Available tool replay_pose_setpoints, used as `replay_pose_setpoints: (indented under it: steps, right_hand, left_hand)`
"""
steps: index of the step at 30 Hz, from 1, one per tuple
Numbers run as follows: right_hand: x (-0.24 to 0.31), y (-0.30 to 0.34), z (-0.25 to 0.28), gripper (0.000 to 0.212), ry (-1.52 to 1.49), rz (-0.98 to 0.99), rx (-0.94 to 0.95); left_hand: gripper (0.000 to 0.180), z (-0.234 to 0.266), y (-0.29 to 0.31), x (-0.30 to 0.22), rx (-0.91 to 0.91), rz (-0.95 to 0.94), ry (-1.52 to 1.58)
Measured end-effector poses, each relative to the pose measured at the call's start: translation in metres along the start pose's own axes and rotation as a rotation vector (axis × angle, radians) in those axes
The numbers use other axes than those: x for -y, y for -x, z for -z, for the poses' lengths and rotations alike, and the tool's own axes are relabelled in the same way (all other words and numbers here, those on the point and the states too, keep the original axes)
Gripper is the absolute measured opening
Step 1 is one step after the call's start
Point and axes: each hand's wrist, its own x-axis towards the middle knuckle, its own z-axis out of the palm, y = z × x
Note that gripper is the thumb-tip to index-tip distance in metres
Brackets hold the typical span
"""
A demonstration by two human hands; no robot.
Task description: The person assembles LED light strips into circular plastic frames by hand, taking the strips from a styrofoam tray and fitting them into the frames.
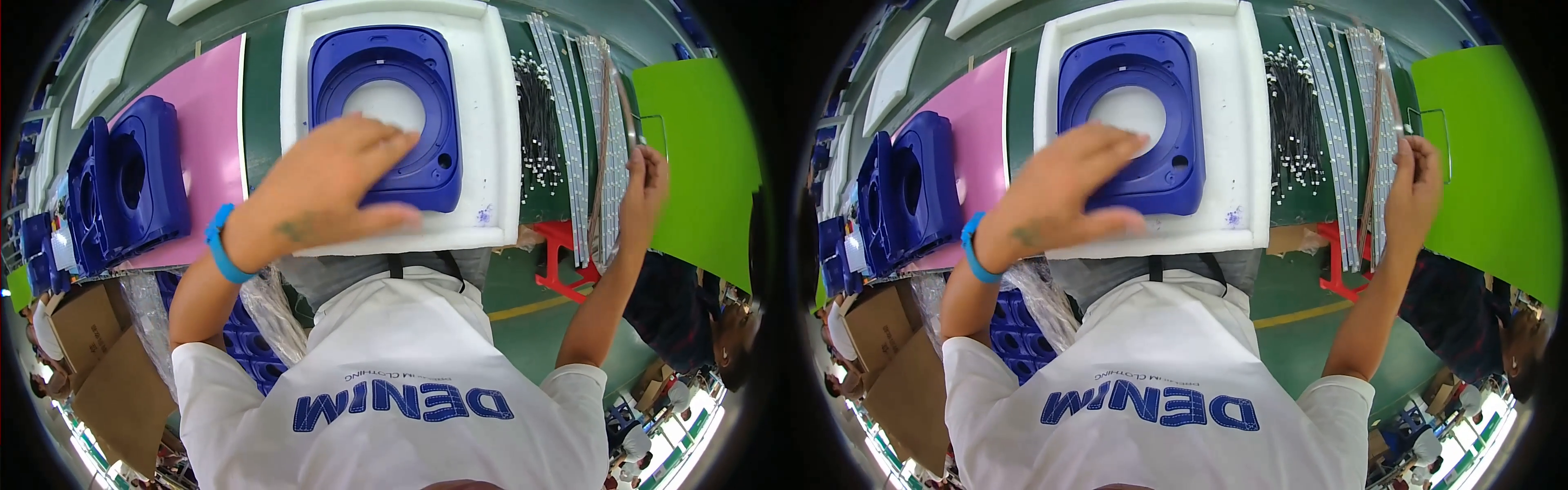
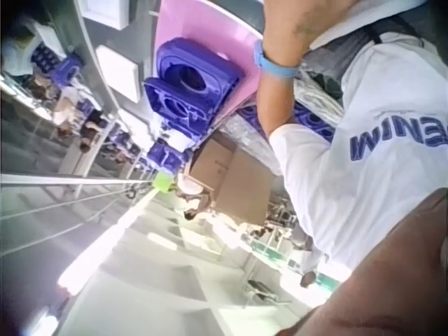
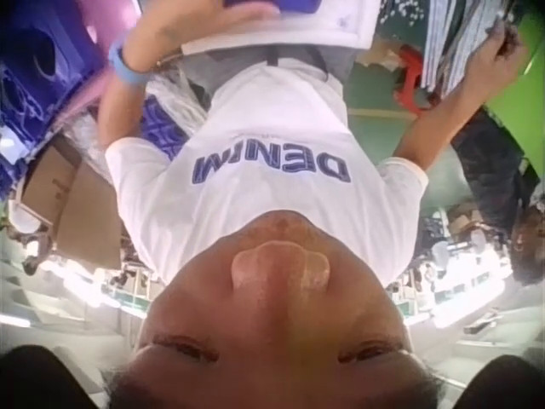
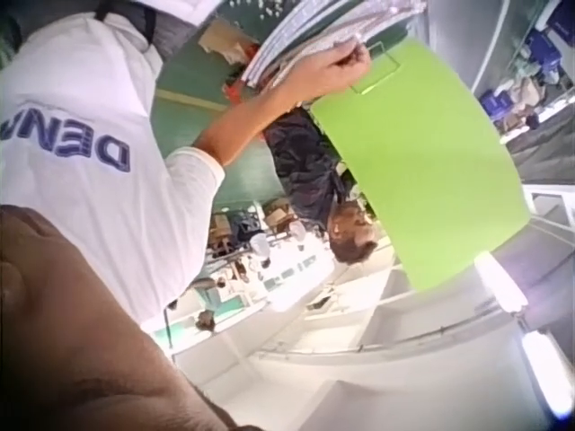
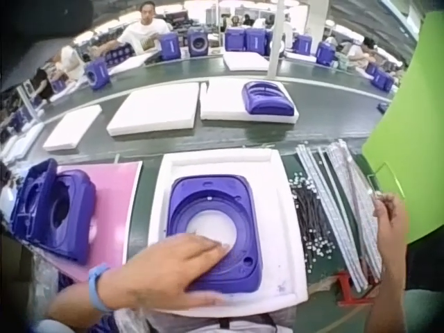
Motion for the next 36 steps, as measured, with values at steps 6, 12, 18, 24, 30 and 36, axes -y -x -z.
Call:
replay_pose_setpoints:
  steps: [6,12,18,24,30,36]
  right_hand:
    - [0.138,0.055,-0.032,0.013,-0.254,0.36,0.151]
    - [0.186,0.113,-0.11,0.029,-0.3,0.701,0.499]
    - [0.206,0.134,-0.128,0.02,-0.557,0.413,0.65]
    - [0.191,0.126,-0.122,0.009,-0.46,0.21,0.78]
    - [0.201,0.121,-0.129,0.014,-0.268,0.294,0.915]
    - [0.174,0.096,-0.113,0.011,-0.279,0.308,0.795]
  left_hand:
    - [0.043,0.041,-0.004,0.003,-0.386,0.298,0.428]
    - [0.054,0.058,-0.019,0.001,-0.888,0.229,1.302]
    - [0.063,0.13,0.05,0.023,-0.828,0.042,1.186]
    - [0.056,0.122,0.074,0.001,-0.616,0.362,1.072]
    - [0.014,0.008,0.056,-0.04,-0.233,0.32,0.659]
    - [0.014,-0.006,0.084,-0.03,-0.437,0.547,0.619]
